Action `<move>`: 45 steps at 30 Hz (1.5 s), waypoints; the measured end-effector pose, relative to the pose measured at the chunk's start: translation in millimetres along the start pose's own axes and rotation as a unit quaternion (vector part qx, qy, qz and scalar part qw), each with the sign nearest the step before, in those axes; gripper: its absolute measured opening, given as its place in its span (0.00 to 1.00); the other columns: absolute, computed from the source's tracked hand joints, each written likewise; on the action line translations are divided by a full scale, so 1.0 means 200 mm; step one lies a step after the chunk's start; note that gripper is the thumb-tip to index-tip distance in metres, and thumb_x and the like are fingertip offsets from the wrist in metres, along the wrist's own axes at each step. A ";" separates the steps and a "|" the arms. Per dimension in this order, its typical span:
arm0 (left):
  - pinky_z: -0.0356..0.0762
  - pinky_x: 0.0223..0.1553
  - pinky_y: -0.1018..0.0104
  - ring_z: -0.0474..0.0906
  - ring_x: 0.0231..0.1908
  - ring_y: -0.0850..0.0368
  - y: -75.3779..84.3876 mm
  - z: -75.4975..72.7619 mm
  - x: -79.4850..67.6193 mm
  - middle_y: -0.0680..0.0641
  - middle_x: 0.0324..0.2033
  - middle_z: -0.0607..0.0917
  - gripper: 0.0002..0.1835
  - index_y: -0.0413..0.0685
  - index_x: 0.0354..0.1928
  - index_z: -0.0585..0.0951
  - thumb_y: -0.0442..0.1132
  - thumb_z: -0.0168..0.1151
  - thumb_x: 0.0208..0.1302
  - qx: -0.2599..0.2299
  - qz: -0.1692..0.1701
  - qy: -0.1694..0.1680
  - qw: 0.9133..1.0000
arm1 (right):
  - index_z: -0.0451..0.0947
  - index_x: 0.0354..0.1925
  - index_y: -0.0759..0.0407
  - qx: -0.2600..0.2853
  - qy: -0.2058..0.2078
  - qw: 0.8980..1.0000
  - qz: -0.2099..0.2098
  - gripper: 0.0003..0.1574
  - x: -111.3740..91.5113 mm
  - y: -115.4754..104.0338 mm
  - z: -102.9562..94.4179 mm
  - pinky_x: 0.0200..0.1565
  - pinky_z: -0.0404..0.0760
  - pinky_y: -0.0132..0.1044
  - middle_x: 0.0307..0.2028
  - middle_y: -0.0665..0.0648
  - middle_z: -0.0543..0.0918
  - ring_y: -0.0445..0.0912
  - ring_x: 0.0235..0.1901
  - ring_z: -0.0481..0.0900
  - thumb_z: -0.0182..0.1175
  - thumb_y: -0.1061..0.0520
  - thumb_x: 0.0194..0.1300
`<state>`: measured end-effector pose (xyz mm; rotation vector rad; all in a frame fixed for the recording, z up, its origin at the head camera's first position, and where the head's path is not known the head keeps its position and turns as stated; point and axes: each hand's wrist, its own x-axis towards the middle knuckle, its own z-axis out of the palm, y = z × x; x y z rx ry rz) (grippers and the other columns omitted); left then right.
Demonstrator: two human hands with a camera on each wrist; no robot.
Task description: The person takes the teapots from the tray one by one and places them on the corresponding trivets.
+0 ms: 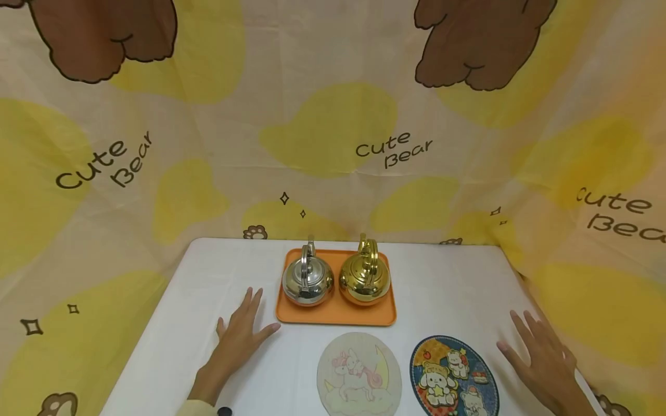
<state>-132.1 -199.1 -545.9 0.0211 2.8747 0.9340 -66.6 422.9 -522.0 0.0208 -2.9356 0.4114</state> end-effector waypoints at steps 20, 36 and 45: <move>0.23 0.68 0.14 0.47 0.82 0.32 0.06 0.06 0.13 0.40 0.85 0.44 0.57 0.50 0.87 0.48 0.66 0.66 0.69 -0.005 -0.004 -0.022 1.000 | 0.45 0.87 0.49 0.012 0.010 1.000 0.000 0.54 -0.03 0.01 0.00 0.56 0.50 0.86 0.81 0.74 0.52 0.78 0.75 0.54 0.59 0.38 0.77; 0.23 0.68 0.13 0.41 0.82 0.26 0.11 0.09 0.19 0.41 0.85 0.49 0.60 0.50 0.86 0.49 0.65 0.71 0.65 -0.012 0.007 -0.031 0.999 | 0.44 0.87 0.47 0.009 0.012 1.000 0.001 0.54 -0.04 -0.01 0.00 0.55 0.51 0.85 0.82 0.72 0.52 0.79 0.71 0.59 0.60 0.39 0.76; 0.20 0.68 0.15 0.36 0.82 0.27 0.12 0.11 0.20 0.39 0.84 0.54 0.64 0.45 0.86 0.50 0.68 0.73 0.60 -0.004 -0.005 -0.047 0.999 | 0.48 0.86 0.47 0.022 0.035 0.999 -0.022 0.53 -0.01 -0.07 -0.01 0.56 0.59 0.80 0.80 0.72 0.59 0.80 0.64 0.68 0.62 0.42 0.76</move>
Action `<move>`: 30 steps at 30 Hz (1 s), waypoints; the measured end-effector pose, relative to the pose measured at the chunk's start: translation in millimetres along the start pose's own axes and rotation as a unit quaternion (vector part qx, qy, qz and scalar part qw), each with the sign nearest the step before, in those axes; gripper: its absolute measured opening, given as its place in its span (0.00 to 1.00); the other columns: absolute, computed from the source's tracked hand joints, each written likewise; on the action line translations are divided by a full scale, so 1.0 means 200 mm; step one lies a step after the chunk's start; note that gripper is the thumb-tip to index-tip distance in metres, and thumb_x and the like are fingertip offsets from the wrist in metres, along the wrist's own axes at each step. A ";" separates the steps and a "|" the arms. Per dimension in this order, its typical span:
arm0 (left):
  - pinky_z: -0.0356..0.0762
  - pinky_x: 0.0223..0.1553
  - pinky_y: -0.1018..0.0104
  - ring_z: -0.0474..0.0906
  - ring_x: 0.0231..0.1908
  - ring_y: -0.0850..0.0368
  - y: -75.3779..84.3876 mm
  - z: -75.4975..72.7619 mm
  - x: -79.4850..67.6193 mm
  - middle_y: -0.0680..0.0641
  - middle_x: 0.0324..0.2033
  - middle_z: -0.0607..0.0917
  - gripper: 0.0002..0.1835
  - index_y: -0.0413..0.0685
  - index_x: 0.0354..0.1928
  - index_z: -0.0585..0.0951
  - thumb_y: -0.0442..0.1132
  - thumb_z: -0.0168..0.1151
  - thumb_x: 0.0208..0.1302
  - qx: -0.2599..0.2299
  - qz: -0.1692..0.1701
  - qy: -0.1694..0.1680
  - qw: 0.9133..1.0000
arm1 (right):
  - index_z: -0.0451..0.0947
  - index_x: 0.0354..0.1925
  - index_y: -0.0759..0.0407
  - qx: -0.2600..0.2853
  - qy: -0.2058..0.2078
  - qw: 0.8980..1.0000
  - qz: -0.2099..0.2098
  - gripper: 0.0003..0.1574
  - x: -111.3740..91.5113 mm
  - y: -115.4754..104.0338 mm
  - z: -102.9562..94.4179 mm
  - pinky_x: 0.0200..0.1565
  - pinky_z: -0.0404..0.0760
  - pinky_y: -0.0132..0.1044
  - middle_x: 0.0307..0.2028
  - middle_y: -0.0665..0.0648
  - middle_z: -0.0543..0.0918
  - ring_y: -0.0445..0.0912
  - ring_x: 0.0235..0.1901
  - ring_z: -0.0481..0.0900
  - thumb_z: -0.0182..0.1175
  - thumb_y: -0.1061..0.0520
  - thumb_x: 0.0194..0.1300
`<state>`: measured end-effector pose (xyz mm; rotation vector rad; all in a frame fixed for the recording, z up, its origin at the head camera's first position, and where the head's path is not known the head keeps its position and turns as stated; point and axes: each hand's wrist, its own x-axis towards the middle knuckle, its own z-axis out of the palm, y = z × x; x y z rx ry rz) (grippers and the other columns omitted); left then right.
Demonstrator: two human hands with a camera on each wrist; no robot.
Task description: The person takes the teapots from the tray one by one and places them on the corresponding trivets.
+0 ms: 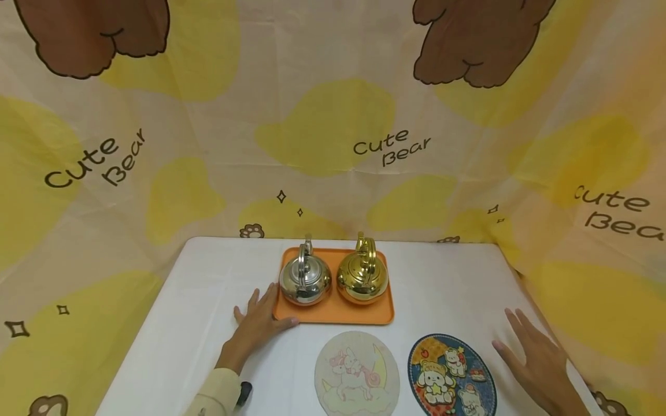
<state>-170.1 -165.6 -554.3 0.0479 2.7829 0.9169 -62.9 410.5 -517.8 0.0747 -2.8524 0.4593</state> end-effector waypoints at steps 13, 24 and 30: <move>0.19 0.68 0.15 0.36 0.83 0.27 -0.01 0.01 0.01 0.39 0.84 0.54 0.63 0.46 0.86 0.50 0.68 0.73 0.60 0.001 0.007 0.006 1.000 | 0.62 0.82 0.46 0.129 0.070 0.989 -0.034 0.55 0.06 -0.15 -0.02 0.81 0.52 0.35 0.74 0.71 0.71 0.45 0.80 0.59 0.76 0.57 0.65; 0.17 0.67 0.15 0.34 0.83 0.28 0.00 0.02 0.01 0.40 0.84 0.53 0.64 0.47 0.86 0.50 0.68 0.73 0.60 0.000 0.000 0.000 1.000 | 0.69 0.78 0.44 0.182 0.104 0.978 -0.010 0.50 0.08 -0.26 -0.04 0.56 0.65 0.08 0.70 0.57 0.78 0.16 0.62 0.68 0.77 0.60 0.64; 0.16 0.67 0.16 0.34 0.83 0.28 -0.01 0.02 0.01 0.40 0.84 0.53 0.64 0.47 0.86 0.49 0.68 0.73 0.60 -0.002 -0.001 -0.001 1.000 | 0.68 0.79 0.44 0.229 0.086 0.970 -0.001 0.47 0.09 -0.29 -0.06 0.55 0.73 0.12 0.72 0.40 0.75 0.21 0.61 0.74 0.73 0.62 0.68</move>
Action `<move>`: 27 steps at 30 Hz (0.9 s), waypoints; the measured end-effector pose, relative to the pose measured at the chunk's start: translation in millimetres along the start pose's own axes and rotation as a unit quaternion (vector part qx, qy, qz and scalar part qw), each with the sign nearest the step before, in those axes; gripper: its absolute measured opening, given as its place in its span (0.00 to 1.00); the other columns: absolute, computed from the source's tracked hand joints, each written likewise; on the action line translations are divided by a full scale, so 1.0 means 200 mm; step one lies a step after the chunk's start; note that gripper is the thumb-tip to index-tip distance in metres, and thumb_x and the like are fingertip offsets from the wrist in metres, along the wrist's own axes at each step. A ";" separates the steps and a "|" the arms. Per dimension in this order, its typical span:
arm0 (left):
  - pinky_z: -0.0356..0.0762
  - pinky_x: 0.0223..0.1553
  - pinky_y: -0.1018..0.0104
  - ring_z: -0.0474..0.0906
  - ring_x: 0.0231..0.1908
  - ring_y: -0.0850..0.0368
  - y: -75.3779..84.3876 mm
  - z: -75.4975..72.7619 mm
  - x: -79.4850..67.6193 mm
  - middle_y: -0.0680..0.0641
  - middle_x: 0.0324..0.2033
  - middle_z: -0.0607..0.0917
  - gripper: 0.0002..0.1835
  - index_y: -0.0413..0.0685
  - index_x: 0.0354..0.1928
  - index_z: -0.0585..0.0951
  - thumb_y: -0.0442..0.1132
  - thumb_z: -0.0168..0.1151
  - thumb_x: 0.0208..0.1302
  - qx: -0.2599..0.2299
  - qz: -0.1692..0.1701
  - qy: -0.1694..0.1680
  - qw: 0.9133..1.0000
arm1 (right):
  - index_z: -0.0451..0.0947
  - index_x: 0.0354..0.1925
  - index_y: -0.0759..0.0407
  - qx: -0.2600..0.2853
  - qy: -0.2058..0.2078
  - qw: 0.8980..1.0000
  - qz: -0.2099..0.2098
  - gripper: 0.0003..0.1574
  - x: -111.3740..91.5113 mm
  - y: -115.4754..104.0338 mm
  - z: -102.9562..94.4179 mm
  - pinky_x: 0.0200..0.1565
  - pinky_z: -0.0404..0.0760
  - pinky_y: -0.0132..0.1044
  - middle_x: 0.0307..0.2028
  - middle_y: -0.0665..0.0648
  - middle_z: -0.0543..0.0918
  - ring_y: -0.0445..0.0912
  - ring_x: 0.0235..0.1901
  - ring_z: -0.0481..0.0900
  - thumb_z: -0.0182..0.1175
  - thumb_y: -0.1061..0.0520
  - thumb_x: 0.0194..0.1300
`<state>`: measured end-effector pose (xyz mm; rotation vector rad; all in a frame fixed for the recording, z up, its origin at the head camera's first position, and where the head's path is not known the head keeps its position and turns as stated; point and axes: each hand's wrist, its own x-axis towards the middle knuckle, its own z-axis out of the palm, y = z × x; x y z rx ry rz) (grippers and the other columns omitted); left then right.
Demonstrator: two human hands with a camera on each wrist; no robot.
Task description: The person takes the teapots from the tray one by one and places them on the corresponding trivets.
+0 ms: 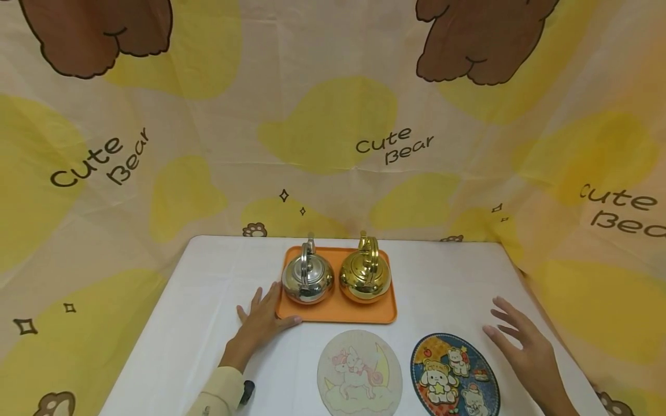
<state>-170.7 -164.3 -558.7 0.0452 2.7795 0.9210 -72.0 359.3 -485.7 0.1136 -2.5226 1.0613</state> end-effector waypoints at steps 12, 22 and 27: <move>0.15 0.67 0.16 0.33 0.83 0.30 0.00 0.00 -0.01 0.42 0.85 0.51 0.62 0.51 0.87 0.48 0.67 0.72 0.62 -0.004 0.000 -0.002 1.000 | 0.67 0.79 0.55 0.112 -0.008 0.993 0.027 0.42 0.03 -0.12 0.01 0.53 0.79 0.19 0.68 0.43 0.80 0.30 0.61 0.81 0.65 0.70 0.72; 0.16 0.67 0.15 0.34 0.83 0.29 0.00 0.00 -0.01 0.41 0.85 0.52 0.62 0.51 0.87 0.49 0.67 0.73 0.61 -0.003 0.001 0.000 1.000 | 0.66 0.78 0.61 0.157 -0.015 0.987 0.002 0.41 0.06 -0.20 0.05 0.56 0.80 0.21 0.69 0.49 0.80 0.35 0.63 0.82 0.61 0.75 0.71; 0.16 0.67 0.16 0.34 0.83 0.29 0.01 -0.01 -0.01 0.41 0.84 0.53 0.62 0.52 0.87 0.49 0.66 0.73 0.61 -0.005 0.001 0.003 1.000 | 0.66 0.78 0.66 0.201 -0.020 0.979 -0.018 0.40 0.07 -0.23 0.09 0.56 0.80 0.22 0.68 0.50 0.81 0.35 0.62 0.82 0.59 0.77 0.71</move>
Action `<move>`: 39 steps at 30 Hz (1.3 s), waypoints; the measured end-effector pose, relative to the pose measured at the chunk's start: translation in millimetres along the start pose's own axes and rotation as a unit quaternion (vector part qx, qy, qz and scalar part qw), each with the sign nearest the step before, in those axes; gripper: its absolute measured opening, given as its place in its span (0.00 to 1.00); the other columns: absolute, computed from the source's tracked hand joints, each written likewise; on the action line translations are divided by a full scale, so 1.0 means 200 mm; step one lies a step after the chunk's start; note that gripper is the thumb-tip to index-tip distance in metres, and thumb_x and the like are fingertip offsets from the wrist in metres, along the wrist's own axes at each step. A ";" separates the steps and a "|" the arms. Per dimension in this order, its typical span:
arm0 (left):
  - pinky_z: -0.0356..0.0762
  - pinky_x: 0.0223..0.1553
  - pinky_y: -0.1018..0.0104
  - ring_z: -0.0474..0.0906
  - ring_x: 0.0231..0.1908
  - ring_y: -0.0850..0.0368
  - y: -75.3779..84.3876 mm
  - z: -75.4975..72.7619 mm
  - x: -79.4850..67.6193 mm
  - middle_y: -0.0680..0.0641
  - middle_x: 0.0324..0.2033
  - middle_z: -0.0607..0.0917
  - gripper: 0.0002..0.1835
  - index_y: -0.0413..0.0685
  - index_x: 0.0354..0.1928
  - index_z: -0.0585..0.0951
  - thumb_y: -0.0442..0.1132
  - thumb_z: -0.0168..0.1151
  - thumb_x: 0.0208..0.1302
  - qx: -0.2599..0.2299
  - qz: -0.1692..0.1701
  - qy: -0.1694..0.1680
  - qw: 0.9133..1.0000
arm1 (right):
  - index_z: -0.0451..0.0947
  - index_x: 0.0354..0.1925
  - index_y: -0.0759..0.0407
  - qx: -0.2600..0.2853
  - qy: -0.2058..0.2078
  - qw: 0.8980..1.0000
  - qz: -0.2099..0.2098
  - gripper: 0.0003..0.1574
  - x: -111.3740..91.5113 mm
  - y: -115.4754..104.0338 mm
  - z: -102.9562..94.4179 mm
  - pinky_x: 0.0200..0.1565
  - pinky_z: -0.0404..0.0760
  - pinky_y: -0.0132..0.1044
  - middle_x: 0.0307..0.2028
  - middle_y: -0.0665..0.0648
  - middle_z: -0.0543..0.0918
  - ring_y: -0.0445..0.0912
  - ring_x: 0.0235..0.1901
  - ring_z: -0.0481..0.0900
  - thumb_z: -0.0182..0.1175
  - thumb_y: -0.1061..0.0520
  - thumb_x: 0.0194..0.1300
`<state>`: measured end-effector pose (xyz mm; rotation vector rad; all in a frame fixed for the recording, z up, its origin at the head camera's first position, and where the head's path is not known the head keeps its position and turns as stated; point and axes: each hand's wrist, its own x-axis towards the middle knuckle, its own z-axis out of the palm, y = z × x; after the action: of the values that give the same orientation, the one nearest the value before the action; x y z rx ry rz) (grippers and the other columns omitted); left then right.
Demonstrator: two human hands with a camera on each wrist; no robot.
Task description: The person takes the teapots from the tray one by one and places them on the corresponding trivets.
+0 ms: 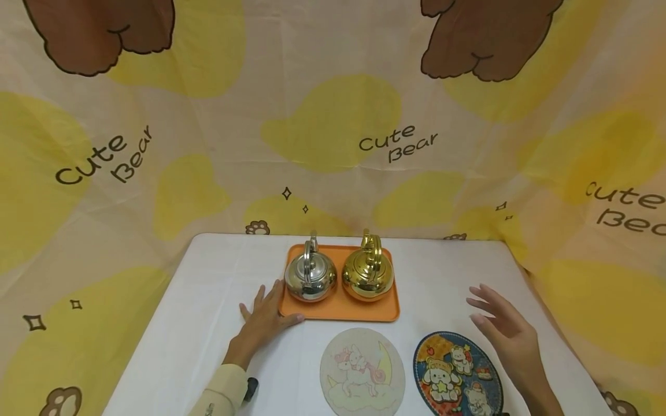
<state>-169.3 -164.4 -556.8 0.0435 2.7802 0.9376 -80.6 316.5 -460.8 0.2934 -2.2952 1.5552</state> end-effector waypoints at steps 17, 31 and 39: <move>0.15 0.68 0.17 0.33 0.83 0.30 -0.01 0.01 0.02 0.42 0.85 0.52 0.63 0.52 0.87 0.48 0.68 0.73 0.60 0.003 -0.002 0.001 1.000 | 0.67 0.77 0.63 0.001 0.003 1.000 0.010 0.38 0.03 -0.04 0.12 0.57 0.81 0.23 0.68 0.50 0.82 0.35 0.60 0.84 0.59 0.75 0.73; 0.14 0.67 0.16 0.33 0.83 0.30 -0.01 0.01 0.02 0.41 0.85 0.52 0.62 0.51 0.87 0.48 0.66 0.73 0.62 0.000 0.000 -0.002 1.000 | 0.66 0.77 0.67 0.059 -0.010 0.998 -0.013 0.37 0.03 -0.03 0.19 0.55 0.84 0.26 0.68 0.53 0.82 0.38 0.60 0.84 0.55 0.77 0.72; 0.14 0.67 0.16 0.33 0.83 0.30 -0.01 0.02 0.02 0.41 0.85 0.52 0.62 0.51 0.87 0.48 0.66 0.73 0.62 -0.002 0.000 -0.001 1.000 | 0.68 0.77 0.63 0.039 -0.015 0.999 0.004 0.37 0.02 -0.02 0.25 0.54 0.84 0.27 0.68 0.53 0.81 0.37 0.60 0.84 0.58 0.74 0.74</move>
<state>-172.1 -163.7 -561.1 0.0434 2.7767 0.9416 -91.7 269.5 -472.0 0.3299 -2.2629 1.6588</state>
